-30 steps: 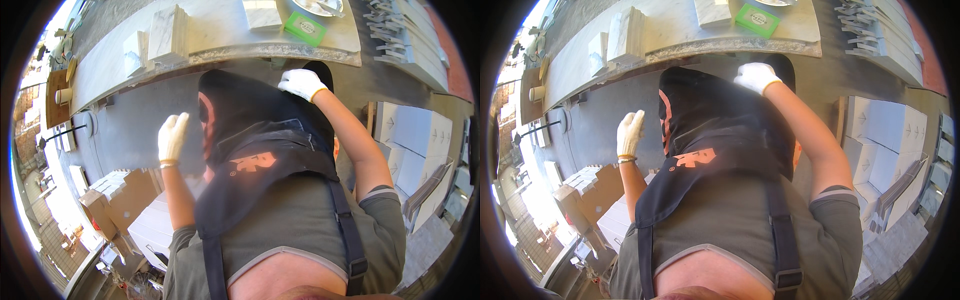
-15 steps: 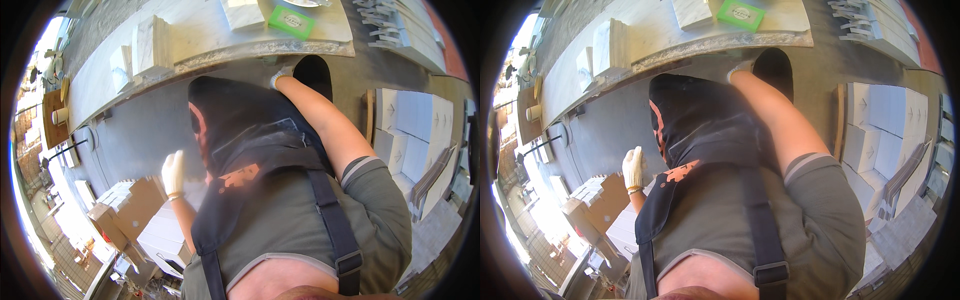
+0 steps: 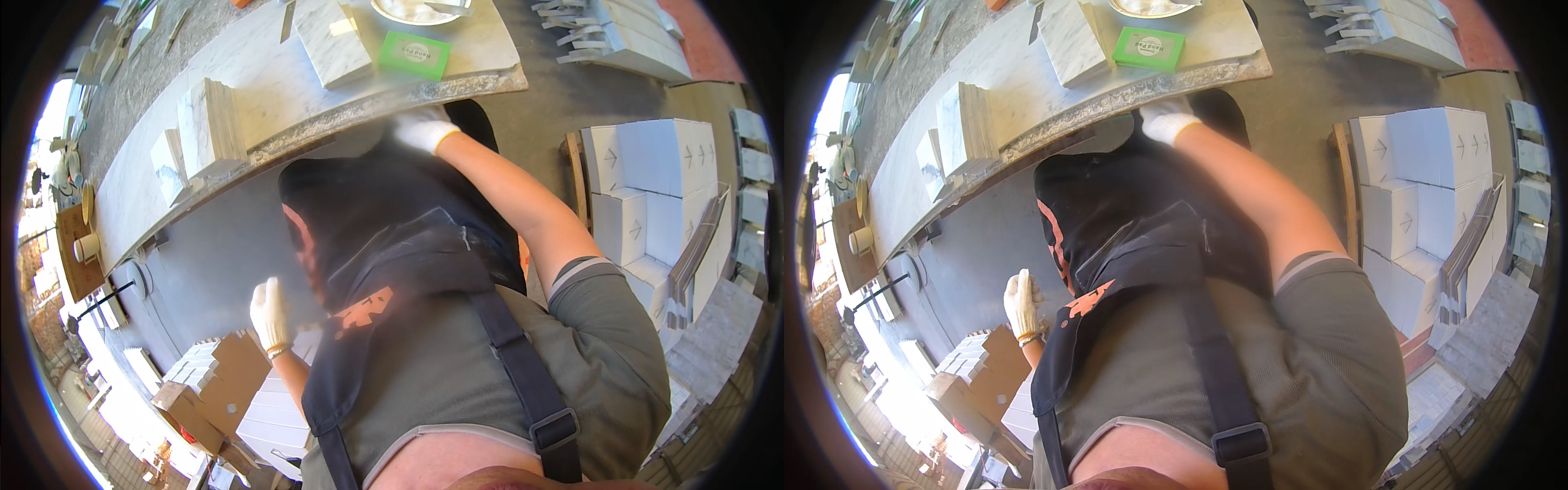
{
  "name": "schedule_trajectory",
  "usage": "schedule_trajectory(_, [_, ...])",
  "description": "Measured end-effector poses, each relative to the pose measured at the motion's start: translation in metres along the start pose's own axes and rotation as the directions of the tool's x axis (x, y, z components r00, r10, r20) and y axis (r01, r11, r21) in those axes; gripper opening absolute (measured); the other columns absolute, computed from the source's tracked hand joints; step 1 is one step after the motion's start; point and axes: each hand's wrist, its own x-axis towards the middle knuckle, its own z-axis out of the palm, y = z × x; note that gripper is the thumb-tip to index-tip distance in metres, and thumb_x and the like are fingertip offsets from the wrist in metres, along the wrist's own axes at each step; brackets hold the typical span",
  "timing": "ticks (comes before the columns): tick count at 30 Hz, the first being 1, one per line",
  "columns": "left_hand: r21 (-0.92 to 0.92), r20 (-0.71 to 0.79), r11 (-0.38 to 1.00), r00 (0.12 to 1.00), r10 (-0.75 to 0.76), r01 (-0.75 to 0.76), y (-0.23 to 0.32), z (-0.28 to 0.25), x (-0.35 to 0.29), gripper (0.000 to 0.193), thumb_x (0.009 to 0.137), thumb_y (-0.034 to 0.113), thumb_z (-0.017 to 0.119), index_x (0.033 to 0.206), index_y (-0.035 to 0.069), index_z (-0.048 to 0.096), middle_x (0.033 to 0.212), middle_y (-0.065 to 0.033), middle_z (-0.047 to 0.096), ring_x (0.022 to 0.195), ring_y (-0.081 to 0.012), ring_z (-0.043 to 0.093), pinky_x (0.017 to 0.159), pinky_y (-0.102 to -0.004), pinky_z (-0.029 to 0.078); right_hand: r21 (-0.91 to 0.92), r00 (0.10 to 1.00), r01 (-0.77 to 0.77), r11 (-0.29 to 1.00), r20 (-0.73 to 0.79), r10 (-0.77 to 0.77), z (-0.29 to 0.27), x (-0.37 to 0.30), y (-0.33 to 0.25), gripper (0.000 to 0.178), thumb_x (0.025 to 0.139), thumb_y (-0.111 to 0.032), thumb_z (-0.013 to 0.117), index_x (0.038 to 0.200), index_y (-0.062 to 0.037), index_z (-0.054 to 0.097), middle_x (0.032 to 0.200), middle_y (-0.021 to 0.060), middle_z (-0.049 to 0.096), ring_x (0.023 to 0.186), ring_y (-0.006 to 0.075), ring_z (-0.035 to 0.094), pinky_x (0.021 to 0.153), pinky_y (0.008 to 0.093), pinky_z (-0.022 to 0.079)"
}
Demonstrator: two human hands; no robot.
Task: The person repeatedly picks up small rectangular tiles, applies a white paste from a can using a small spatula, and places them on the table. The person also uses a green sponge to wipe the tile edges.
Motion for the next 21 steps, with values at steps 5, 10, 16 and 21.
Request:
schedule_trajectory(5, [0.269, 0.091, 0.928, 0.965, 0.244, -0.26, -0.009, 0.017, 0.015, 0.044, 0.1, 0.049, 0.066, 0.101, 0.006, 0.07, 0.077, -0.0029, 0.065, 0.057, -0.0099, 0.058, 0.051, -0.0262, 0.043, 0.201, 0.9, -0.032, 0.979, -0.42, 0.116, -0.022, -0.009, 0.069, 0.062, 0.109, -0.05, 0.035, 0.158, -0.014, 0.044, 0.17, 0.013, 0.035, 0.157, 0.0331, 0.031, 0.13, 0.0482, 0.021])
schedule_trajectory(10, [0.276, 0.14, 0.853, 0.897, 0.42, -0.443, -0.009, 0.028, 0.013, 0.043, 0.099, 0.048, 0.067, 0.1, 0.004, 0.07, 0.078, -0.004, 0.067, 0.059, -0.0113, 0.059, 0.055, -0.0277, 0.046, 0.19, 0.746, -0.186, 0.964, -0.611, 0.264, -0.009, -0.015, 0.127, 0.074, 0.088, -0.06, 0.07, 0.148, -0.0188, 0.058, 0.144, 0.0105, 0.065, 0.131, 0.0353, 0.062, 0.108, 0.0442, 0.051])
schedule_trajectory(16, [0.259, 0.085, 0.852, 0.89, 0.449, -0.455, 0.015, 0.025, 0.002, 0.039, 0.1, 0.042, 0.067, 0.099, 0.003, 0.071, 0.078, -0.0045, 0.067, 0.062, -0.0108, 0.059, 0.057, -0.0281, 0.048, 0.325, 0.809, -0.413, 0.851, -0.297, 0.507, 0.006, -0.031, 0.168, 0.055, 0.082, -0.046, 0.078, 0.131, -0.0209, 0.073, 0.133, 0.0118, 0.072, 0.122, 0.0339, 0.068, 0.103, 0.0452, 0.054])
schedule_trajectory(21, [0.231, 0.052, 0.811, 0.839, 0.542, -0.538, 0.037, 0.028, -0.005, 0.035, 0.1, 0.039, 0.069, 0.099, 0.003, 0.071, 0.078, -0.004, 0.067, 0.063, -0.0109, 0.059, 0.06, -0.0283, 0.05, 0.41, 0.751, -0.416, 0.812, -0.348, 0.561, 0.015, -0.056, 0.212, 0.034, 0.081, -0.04, 0.081, 0.091, -0.0072, 0.083, 0.129, 0.0119, 0.073, 0.117, 0.0359, 0.068, 0.103, 0.0426, 0.052])
